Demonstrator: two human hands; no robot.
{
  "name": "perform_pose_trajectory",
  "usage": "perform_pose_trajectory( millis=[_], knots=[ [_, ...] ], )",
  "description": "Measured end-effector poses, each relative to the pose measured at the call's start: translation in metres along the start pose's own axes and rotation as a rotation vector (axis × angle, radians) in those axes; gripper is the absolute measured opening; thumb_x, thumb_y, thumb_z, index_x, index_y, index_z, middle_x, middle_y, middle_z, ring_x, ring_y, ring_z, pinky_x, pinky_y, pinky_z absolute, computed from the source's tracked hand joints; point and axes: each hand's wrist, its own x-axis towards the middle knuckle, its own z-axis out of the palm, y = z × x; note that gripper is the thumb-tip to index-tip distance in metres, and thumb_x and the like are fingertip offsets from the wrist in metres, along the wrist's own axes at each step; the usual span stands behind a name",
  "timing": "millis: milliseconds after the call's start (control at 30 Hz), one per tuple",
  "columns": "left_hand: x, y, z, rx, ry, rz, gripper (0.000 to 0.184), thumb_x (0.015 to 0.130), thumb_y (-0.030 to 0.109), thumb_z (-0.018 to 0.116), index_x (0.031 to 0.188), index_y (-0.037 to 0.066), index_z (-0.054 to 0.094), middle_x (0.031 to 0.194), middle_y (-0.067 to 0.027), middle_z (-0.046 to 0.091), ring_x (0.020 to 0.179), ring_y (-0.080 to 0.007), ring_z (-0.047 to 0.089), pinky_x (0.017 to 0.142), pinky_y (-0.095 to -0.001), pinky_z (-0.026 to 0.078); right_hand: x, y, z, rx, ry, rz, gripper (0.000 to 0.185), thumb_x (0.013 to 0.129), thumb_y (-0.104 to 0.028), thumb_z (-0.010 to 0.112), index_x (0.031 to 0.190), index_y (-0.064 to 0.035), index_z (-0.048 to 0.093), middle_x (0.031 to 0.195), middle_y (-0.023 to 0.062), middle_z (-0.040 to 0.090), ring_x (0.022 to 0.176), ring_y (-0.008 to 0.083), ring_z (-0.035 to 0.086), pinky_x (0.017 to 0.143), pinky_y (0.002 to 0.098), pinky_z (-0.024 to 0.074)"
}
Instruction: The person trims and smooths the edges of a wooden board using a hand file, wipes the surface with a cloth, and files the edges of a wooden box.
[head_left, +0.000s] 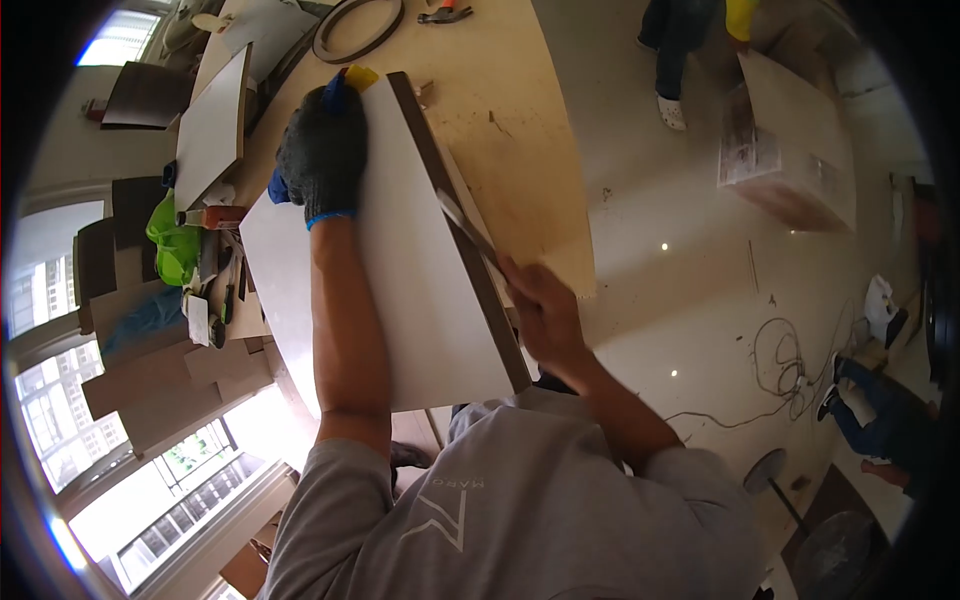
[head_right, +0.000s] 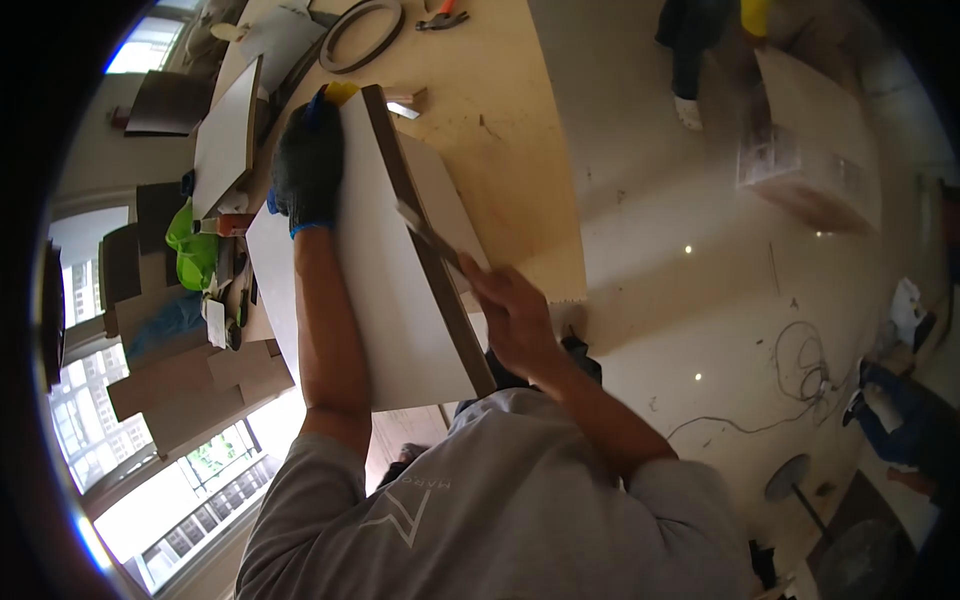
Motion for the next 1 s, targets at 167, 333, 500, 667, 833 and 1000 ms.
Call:
perform_pose_trajectory(
  millis=[167, 333, 500, 667, 833, 1000],
  knots=[
    [0.002, 0.003, -0.004, -0.013, -0.021, 0.013, 0.051, 0.095, 0.054, 0.050, 0.115, 0.011, 0.069, 0.108, -0.0206, 0.070, 0.105, -0.0415, 0.065, 0.087, -0.0513, 0.051, 0.036, 0.006, 0.014, 0.069, 0.064, -0.115, 0.050, 0.092, 0.004, 0.060, 0.137, -0.0156, 0.061, 0.082, 0.0114, 0.055, 0.071, 0.0241, 0.055, 0.069, 0.0323, 0.0469],
    [0.002, -0.002, 0.000, 0.000, 0.023, 0.078, 0.048, 0.094, 0.051, 0.052, 0.109, 0.009, 0.071, 0.104, -0.0212, 0.071, 0.102, -0.0411, 0.067, 0.084, -0.0508, 0.052, -0.093, -0.012, -0.033, 0.082, -0.109, -0.077, 0.045, 0.093, 0.008, 0.059, 0.137, -0.0033, 0.059, 0.082, 0.0113, 0.055, 0.071, 0.0195, 0.055, 0.064, 0.0297, 0.0462],
    [0.013, -0.011, 0.006, -0.019, -0.006, 0.138, 0.048, 0.093, 0.050, 0.054, 0.106, 0.008, 0.072, 0.098, -0.0214, 0.072, 0.097, -0.0425, 0.068, 0.082, -0.0520, 0.052, -0.060, -0.021, -0.019, 0.119, -0.044, -0.010, 0.048, 0.093, 0.006, 0.061, 0.138, -0.0093, 0.060, 0.084, 0.0107, 0.055, 0.071, 0.0164, 0.055, 0.063, 0.0267, 0.0453],
    [0.010, -0.008, 0.004, -0.054, 0.024, 0.118, 0.052, 0.092, 0.054, 0.054, 0.106, 0.008, 0.072, 0.103, -0.0226, 0.071, 0.102, -0.0422, 0.067, 0.086, -0.0515, 0.052, -0.096, -0.026, -0.029, 0.041, -0.070, -0.020, 0.049, 0.093, 0.003, 0.063, 0.139, -0.0134, 0.060, 0.085, 0.0094, 0.056, 0.069, 0.0185, 0.057, 0.063, 0.0290, 0.0475],
    [0.014, -0.019, 0.009, 0.007, 0.045, 0.151, 0.054, 0.092, 0.056, 0.053, 0.108, 0.008, 0.072, 0.104, -0.0218, 0.071, 0.102, -0.0421, 0.067, 0.087, -0.0518, 0.052, -0.081, -0.032, -0.027, 0.102, -0.049, 0.044, 0.055, 0.090, 0.008, 0.060, 0.141, -0.0126, 0.058, 0.083, 0.0097, 0.054, 0.068, 0.0201, 0.053, 0.063, 0.0287, 0.0451],
    [0.012, -0.011, 0.004, 0.017, 0.014, 0.152, 0.055, 0.092, 0.057, 0.052, 0.109, 0.008, 0.071, 0.105, -0.0211, 0.071, 0.102, -0.0427, 0.067, 0.086, -0.0518, 0.052, -0.096, -0.029, -0.030, 0.066, -0.065, 0.035, 0.051, 0.092, 0.007, 0.059, 0.140, -0.0110, 0.058, 0.085, 0.0077, 0.057, 0.071, 0.0157, 0.054, 0.065, 0.0261, 0.0451]
  ],
)
